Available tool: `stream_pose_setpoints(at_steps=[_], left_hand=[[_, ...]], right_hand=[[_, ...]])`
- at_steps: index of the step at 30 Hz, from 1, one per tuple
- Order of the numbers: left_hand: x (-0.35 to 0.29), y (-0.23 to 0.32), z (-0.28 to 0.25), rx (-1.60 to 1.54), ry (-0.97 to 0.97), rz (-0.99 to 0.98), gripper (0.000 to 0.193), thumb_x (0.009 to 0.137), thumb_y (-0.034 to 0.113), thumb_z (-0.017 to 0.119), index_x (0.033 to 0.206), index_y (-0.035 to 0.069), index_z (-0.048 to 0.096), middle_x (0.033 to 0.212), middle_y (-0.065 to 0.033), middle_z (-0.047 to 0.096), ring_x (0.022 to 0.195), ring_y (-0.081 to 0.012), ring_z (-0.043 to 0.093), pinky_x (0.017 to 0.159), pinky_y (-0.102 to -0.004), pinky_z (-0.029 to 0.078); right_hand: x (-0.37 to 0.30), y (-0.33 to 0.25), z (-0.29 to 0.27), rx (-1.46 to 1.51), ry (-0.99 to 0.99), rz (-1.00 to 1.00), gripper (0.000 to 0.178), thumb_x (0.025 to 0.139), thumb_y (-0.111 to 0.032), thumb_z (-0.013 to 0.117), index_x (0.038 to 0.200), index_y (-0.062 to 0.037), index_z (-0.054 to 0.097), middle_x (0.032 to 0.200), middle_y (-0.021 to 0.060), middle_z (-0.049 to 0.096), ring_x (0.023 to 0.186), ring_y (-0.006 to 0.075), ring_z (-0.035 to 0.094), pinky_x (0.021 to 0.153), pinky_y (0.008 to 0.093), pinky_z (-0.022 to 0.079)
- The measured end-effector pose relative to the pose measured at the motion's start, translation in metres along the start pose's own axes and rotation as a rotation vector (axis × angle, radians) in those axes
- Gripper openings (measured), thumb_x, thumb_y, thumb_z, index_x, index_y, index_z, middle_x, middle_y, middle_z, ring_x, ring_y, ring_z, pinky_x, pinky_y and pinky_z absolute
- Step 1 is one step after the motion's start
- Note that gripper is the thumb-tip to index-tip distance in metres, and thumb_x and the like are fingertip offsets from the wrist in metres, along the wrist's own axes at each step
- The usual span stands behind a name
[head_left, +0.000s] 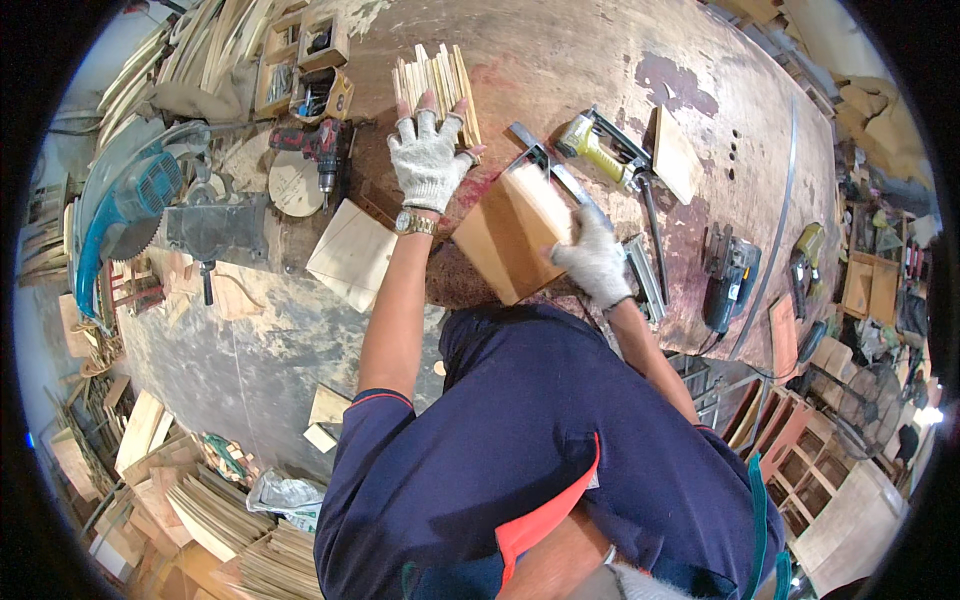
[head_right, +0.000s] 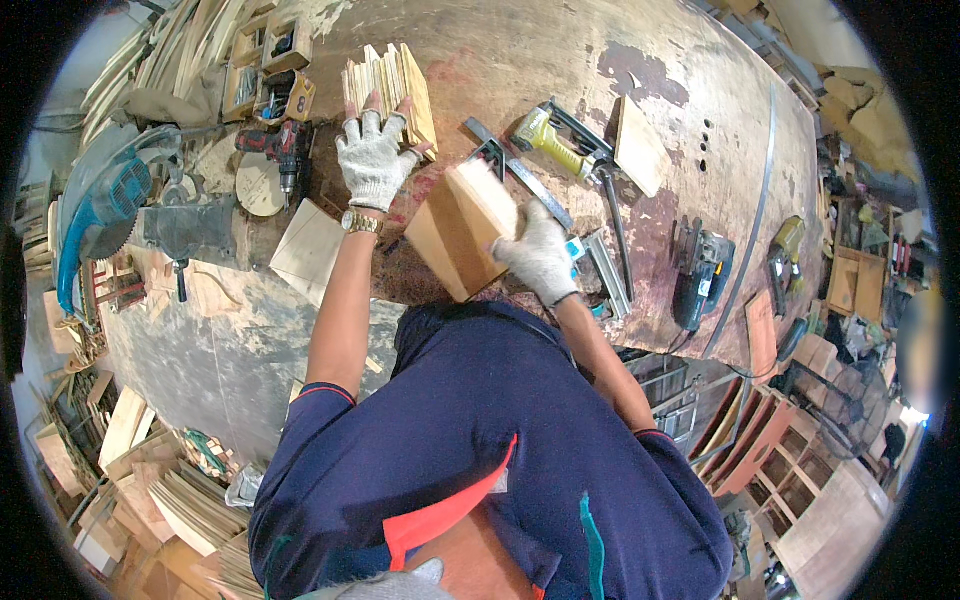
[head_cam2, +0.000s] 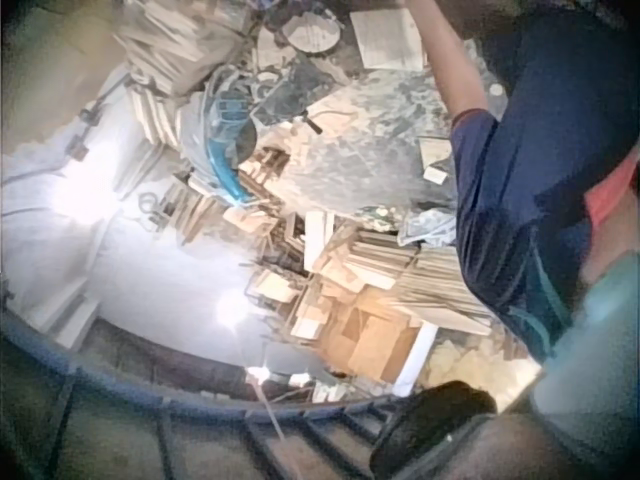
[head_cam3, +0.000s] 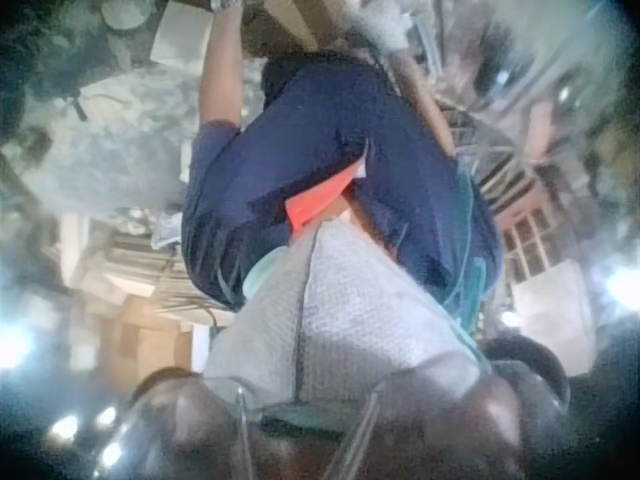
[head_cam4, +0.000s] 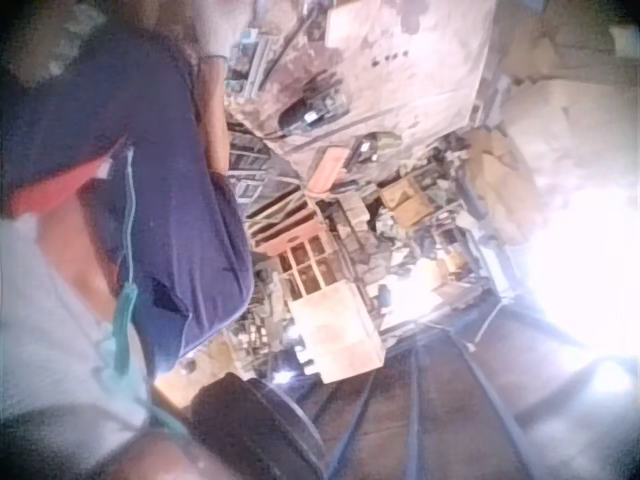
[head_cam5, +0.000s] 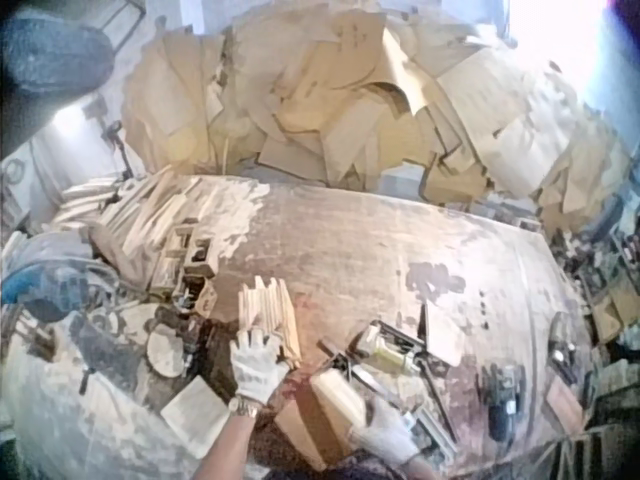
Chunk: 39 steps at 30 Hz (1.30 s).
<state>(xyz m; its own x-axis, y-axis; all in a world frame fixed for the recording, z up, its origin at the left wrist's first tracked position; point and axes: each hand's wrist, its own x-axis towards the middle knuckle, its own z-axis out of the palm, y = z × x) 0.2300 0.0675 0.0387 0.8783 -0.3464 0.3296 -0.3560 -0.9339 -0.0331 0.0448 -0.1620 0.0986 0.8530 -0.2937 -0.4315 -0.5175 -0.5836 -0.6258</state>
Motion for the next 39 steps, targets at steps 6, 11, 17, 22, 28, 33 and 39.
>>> stream_pose_setpoints(at_steps=[6, 11, 17, 22, 28, 33, 39], left_hand=[[-0.001, -0.004, 0.0, 0.002, -0.074, -0.013, 0.085, 0.082, 0.069, 0.079, 0.159, 0.04, 0.056, 0.167, -0.0093, 0.048, 0.149, -0.042, 0.045, 0.101, -0.0567, 0.052], [0.0, -0.004, 0.0, 0.014, -0.059, -0.001, 0.084, 0.08, 0.064, 0.084, 0.155, 0.036, 0.06, 0.169, -0.0094, 0.046, 0.149, -0.0428, 0.046, 0.099, -0.0564, 0.053], [-0.006, -0.009, 0.03, 0.162, -0.06, -0.007, 0.078, 0.095, 0.031, 0.074, 0.165, 0.048, 0.043, 0.173, -0.008, 0.04, 0.152, -0.047, 0.043, 0.096, -0.0579, 0.055], [-0.006, -0.01, 0.01, 0.038, -0.097, -0.018, 0.079, 0.098, 0.025, 0.07, 0.168, 0.046, 0.04, 0.174, -0.009, 0.039, 0.155, -0.0485, 0.039, 0.094, -0.057, 0.054], [-0.006, -0.011, 0.005, -0.001, -0.172, -0.02, 0.091, 0.085, 0.032, 0.082, 0.166, 0.046, 0.044, 0.177, -0.0104, 0.036, 0.159, -0.0508, 0.034, 0.095, -0.0583, 0.051], [-0.003, -0.01, -0.003, -0.161, -0.185, -0.067, 0.113, 0.067, 0.037, 0.093, 0.167, 0.049, 0.041, 0.179, -0.0098, 0.033, 0.159, -0.0512, 0.033, 0.099, -0.0613, 0.052], [-0.002, -0.008, 0.0, -0.156, -0.144, -0.064, 0.113, 0.067, 0.041, 0.093, 0.167, 0.051, 0.041, 0.177, -0.0104, 0.038, 0.155, -0.0532, 0.04, 0.095, -0.0605, 0.054]], right_hand=[[0.056, -0.046, -0.062, 0.086, 0.322, -0.109, 0.07, 0.075, -0.028, 0.088, 0.129, 0.0032, 0.057, 0.105, 0.0245, 0.076, 0.096, 0.0343, 0.077, 0.084, 0.0436, 0.062], [0.107, -0.133, -0.047, -0.03, 0.38, -0.151, 0.073, 0.08, -0.027, 0.084, 0.138, 0.0056, 0.053, 0.108, 0.0252, 0.075, 0.101, 0.035, 0.077, 0.087, 0.0442, 0.062], [0.16, -0.159, 0.034, -0.333, 0.257, -0.208, 0.081, 0.086, -0.045, 0.084, 0.143, 0.0014, 0.049, 0.123, 0.0264, 0.064, 0.109, 0.0438, 0.073, 0.09, 0.051, 0.063], [0.166, -0.12, 0.055, -0.191, 0.271, -0.352, 0.081, 0.088, -0.044, 0.083, 0.145, 0.0031, 0.051, 0.12, 0.0262, 0.064, 0.111, 0.0451, 0.069, 0.091, 0.0521, 0.059], [0.185, -0.112, 0.05, 0.11, 0.065, -0.153, 0.093, 0.078, -0.047, 0.094, 0.147, 0.0011, 0.055, 0.123, 0.0263, 0.07, 0.113, 0.0394, 0.073, 0.094, 0.0475, 0.059], [0.19, -0.11, 0.044, 0.277, -0.006, -0.132, 0.089, 0.081, -0.038, 0.096, 0.15, 0.0011, 0.054, 0.119, 0.0228, 0.078, 0.107, 0.0295, 0.079, 0.089, 0.0398, 0.064], [0.194, -0.094, 0.045, 0.457, 0.028, -0.183, 0.087, 0.081, -0.027, 0.096, 0.15, 0.0044, 0.054, 0.122, 0.0212, 0.078, 0.111, 0.0266, 0.076, 0.096, 0.0396, 0.061]])
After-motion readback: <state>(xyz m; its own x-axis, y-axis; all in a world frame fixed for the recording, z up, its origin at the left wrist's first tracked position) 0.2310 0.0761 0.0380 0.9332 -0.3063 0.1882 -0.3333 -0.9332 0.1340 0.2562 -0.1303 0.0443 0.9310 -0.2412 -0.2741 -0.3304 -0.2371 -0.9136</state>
